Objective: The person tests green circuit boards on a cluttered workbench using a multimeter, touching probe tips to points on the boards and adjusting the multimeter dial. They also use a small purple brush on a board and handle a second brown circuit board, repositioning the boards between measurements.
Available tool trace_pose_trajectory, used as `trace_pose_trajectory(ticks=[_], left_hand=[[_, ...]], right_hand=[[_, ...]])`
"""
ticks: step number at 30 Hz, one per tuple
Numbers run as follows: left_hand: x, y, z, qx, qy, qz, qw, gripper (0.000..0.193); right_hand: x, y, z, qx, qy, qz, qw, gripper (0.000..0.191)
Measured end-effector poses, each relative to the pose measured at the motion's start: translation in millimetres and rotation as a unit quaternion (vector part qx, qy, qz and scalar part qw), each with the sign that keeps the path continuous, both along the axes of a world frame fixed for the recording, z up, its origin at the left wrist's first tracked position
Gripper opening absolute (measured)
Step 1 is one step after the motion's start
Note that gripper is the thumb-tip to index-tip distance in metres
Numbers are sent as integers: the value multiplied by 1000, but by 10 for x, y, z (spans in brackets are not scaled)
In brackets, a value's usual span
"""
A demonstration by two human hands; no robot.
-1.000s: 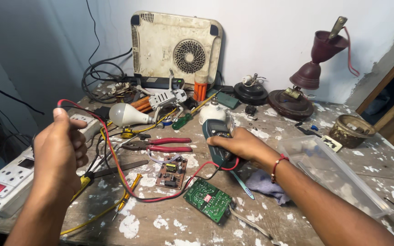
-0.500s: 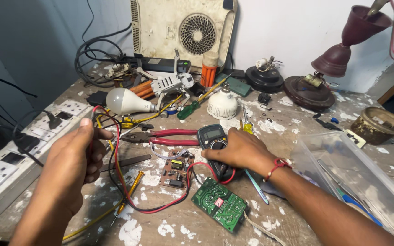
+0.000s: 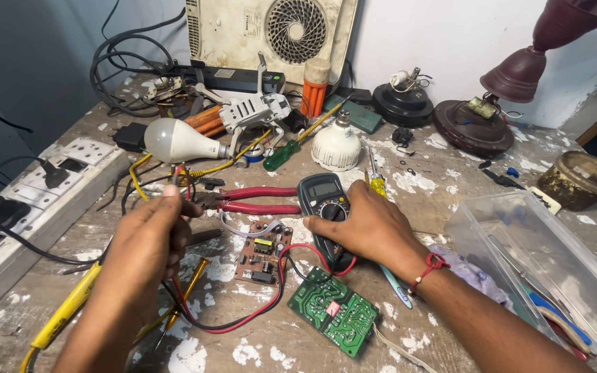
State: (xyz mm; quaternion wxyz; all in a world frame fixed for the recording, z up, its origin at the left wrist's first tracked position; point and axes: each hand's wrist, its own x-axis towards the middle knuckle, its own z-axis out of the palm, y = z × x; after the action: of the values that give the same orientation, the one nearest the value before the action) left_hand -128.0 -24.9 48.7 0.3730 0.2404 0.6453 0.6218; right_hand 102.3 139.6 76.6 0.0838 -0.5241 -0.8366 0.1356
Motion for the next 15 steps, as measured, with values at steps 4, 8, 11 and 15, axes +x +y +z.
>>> trace_pose_trajectory(ticks=[4, 8, 11, 15], left_hand=[[51, 51, -74, -17, 3, -3, 1000, 45], [83, 95, -86, -15, -14, -1, 1000, 46], [112, 113, -86, -8, -60, 3, 998, 47], [103, 141, -68, 26, -182, 25, 983, 45]], right_hand=[[-45, 32, -32, 7, -7, 42, 999, 87], [-76, 66, -98, 22, 0, 74, 997, 89], [-69, 116, -107, 11, -19, 97, 995, 89], [-51, 160, -18, -13, -20, 128, 991, 83]])
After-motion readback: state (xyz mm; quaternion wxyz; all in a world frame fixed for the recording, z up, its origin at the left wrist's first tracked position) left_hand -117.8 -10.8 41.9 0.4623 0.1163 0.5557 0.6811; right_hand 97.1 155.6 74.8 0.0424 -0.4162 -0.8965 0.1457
